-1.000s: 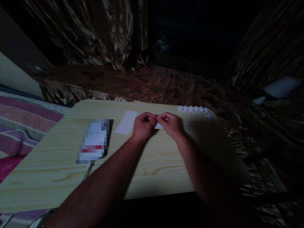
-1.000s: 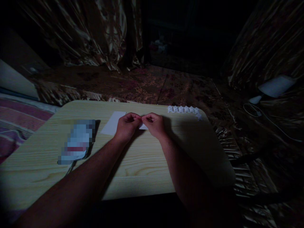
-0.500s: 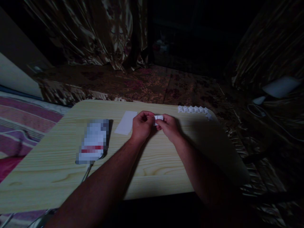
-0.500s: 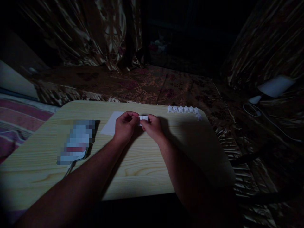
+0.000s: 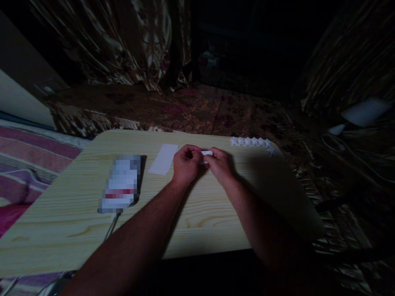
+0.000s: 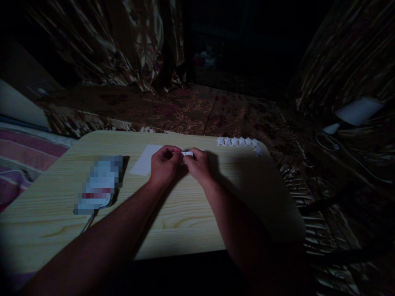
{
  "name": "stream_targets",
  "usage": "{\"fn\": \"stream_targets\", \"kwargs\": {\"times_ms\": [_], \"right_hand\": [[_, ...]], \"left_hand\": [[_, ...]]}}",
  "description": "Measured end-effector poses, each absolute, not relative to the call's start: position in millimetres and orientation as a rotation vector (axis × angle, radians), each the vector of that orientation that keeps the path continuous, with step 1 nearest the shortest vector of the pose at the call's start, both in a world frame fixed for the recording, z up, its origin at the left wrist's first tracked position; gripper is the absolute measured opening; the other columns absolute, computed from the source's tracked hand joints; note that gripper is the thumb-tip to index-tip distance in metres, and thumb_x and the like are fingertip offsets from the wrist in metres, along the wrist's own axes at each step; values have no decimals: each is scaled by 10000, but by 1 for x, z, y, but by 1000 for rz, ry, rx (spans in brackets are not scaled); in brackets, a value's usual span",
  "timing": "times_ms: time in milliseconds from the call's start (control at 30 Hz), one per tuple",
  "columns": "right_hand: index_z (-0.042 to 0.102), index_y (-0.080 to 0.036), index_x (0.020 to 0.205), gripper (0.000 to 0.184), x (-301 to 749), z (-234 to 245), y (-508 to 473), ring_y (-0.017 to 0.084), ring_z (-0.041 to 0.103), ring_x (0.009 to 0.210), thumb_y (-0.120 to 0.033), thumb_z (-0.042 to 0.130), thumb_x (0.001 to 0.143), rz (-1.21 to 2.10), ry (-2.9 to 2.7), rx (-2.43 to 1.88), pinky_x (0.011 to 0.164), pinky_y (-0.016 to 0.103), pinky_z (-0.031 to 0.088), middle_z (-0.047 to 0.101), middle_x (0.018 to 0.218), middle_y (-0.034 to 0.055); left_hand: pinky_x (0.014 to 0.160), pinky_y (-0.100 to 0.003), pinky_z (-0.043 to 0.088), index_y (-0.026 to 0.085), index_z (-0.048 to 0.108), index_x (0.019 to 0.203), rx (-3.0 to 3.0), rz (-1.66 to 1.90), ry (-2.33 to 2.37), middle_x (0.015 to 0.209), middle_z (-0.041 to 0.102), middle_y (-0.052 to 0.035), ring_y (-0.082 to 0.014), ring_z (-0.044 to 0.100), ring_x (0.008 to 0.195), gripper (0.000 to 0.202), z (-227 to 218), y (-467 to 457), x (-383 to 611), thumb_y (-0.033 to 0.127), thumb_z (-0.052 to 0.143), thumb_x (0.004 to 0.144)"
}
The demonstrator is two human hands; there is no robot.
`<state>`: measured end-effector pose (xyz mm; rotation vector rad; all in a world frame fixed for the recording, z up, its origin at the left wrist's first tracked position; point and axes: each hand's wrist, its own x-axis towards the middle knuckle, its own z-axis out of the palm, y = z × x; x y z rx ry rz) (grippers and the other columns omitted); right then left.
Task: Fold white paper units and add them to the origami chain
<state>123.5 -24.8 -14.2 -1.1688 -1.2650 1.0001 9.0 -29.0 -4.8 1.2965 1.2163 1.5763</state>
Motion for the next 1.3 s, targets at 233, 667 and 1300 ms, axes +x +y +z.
{"fn": "stream_targets", "kwargs": {"times_ms": [233, 667, 1300], "right_hand": [[574, -173, 709, 98, 122, -8, -28, 101, 483, 533, -250, 554, 653, 1032, -1225, -1167, 500, 201, 371, 523, 559, -52], [582, -179, 711, 98, 123, -9, -28, 115, 532, 578, -267, 554, 677, 977, -1209, -1188, 531, 208, 403, 564, 602, -37], [606, -169, 741, 134, 124, -7, -28, 125, 550, 619, -286, 561, 694, 940, -1206, -1169, 567, 219, 422, 585, 641, -21]], "left_hand": [[549, -202, 433, 156, 637, 793, 1287, 1586, 1192, 680, 615, 1, -95, 530, 558, 122, -4, -30, 11, 239, 623, 705], [529, -200, 418, 151, 644, 775, 1255, 1572, 1184, 665, 607, -1, -96, 524, 554, 125, 0, -32, 12, 242, 631, 691], [506, -201, 383, 148, 652, 773, 1244, 1547, 1175, 646, 603, -1, -92, 497, 531, 130, -4, -30, 11, 234, 637, 678]]}}
